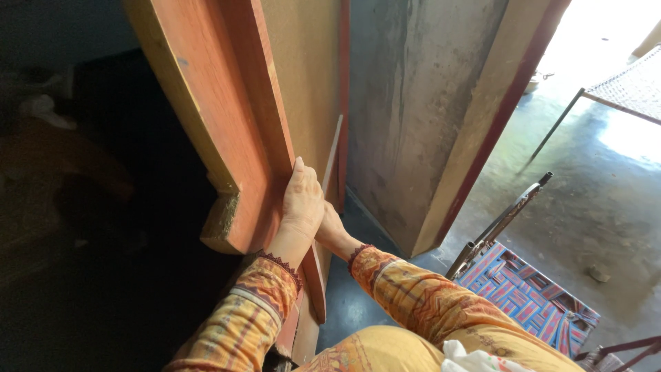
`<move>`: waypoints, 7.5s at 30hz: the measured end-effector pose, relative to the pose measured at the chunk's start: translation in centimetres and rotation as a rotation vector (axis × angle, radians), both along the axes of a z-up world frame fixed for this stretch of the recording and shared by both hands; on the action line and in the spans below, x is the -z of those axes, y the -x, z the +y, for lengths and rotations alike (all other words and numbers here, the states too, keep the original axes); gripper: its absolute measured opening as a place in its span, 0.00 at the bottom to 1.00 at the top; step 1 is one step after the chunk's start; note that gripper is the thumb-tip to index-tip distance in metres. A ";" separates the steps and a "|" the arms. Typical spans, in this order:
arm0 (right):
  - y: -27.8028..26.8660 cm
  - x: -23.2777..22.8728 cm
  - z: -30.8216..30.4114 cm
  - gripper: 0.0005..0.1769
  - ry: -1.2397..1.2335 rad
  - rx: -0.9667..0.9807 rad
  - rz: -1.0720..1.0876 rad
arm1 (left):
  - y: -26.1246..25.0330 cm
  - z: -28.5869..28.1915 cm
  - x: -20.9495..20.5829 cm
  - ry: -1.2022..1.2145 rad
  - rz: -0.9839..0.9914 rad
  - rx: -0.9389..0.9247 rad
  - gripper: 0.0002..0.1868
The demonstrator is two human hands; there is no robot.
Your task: The recorder is assembling wooden panels and adjusting the structure of a wooden wardrobe.
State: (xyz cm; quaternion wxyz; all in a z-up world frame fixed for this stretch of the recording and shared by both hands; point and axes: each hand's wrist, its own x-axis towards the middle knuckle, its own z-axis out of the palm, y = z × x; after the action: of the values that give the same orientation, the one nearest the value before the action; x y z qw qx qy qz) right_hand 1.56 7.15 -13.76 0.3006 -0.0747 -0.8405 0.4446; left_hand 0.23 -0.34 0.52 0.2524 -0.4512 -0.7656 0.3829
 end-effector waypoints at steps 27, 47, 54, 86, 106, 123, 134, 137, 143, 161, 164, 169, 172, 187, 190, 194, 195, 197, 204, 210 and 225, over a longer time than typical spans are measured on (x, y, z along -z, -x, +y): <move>-0.2 -0.3 -0.1 0.19 -0.008 -0.003 0.023 | 0.3 0.2 0.6 -0.022 0.004 0.006 0.25; 0.4 0.8 0.4 0.17 -0.037 -0.023 0.040 | -0.2 -0.1 -0.4 0.015 0.006 0.002 0.25; 0.1 0.4 0.1 0.20 0.076 -0.048 0.072 | -0.2 0.0 -0.2 -0.012 0.030 -0.001 0.25; 0.7 1.8 0.5 0.17 0.046 -0.026 0.039 | 1.8 1.1 3.2 -0.050 0.054 -0.017 0.29; 1.9 3.7 1.5 0.10 -0.231 0.015 0.047 | 2.1 0.6 3.2 -0.072 0.023 0.060 0.23; 3.7 4.9 2.8 0.17 -0.387 0.046 -0.032 | 3.1 1.5 3.9 -0.034 0.001 0.077 0.26; 2.6 3.9 2.0 0.27 -0.234 0.049 -0.009 | 2.5 1.1 3.1 0.004 -0.003 0.081 0.27; 1.7 2.7 1.1 0.29 -0.105 0.056 -0.081 | 2.8 1.4 3.5 0.008 -0.001 0.093 0.27; 2.4 2.7 1.6 0.30 -0.183 0.057 -0.045 | 3.4 1.7 3.3 0.016 -0.033 0.091 0.27; 0.8 1.5 0.5 0.33 0.035 -0.017 0.007 | 3.3 1.9 3.2 0.034 -0.071 0.077 0.27; 0.4 0.9 0.2 0.33 0.044 -0.001 -0.008 | 3.3 1.9 3.6 0.025 -0.050 0.099 0.27; 2.2 4.8 2.4 0.24 0.010 0.040 -0.049 | 4.6 2.9 6.0 -0.115 0.059 0.147 0.27; 3.7 7.4 3.6 0.21 -0.218 0.059 0.140 | 3.9 1.9 4.9 -0.038 0.035 0.184 0.26; 6.4 12.4 1.5 0.19 1.071 -0.082 0.457 | 2.4 2.1 5.1 0.005 0.023 0.169 0.32; 6.6 12.5 1.2 0.19 1.007 -0.051 0.452 | 1.6 0.9 3.7 0.031 0.028 0.163 0.32; 6.9 13.1 1.9 0.19 0.910 -0.028 0.434 | 1.0 -0.5 2.3 0.100 0.064 0.174 0.33; 7.0 13.0 2.3 0.20 0.875 -0.025 0.428 | 1.0 -0.5 2.3 0.142 0.095 0.173 0.37; 7.1 13.9 3.3 0.20 0.842 -0.025 0.417 | 1.4 -0.3 3.1 0.137 0.030 0.169 0.31; 4.0 10.1 1.3 0.20 0.489 0.111 0.253 | 1.1 -0.5 4.2 0.172 -0.020 0.127 0.29; 3.3 8.5 0.6 0.20 0.087 0.231 0.094 | 1.6 -0.9 4.4 0.217 0.066 0.151 0.29; 3.3 8.0 1.2 0.20 -0.029 0.229 0.040 | 4.0 1.3 8.0 0.132 0.123 0.136 0.33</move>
State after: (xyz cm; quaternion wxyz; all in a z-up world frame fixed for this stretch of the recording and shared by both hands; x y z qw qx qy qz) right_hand -1.73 8.33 -21.80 0.3672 -0.1572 -0.8266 0.3965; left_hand -3.77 0.99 -7.45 0.2938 -0.4934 -0.6894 0.4416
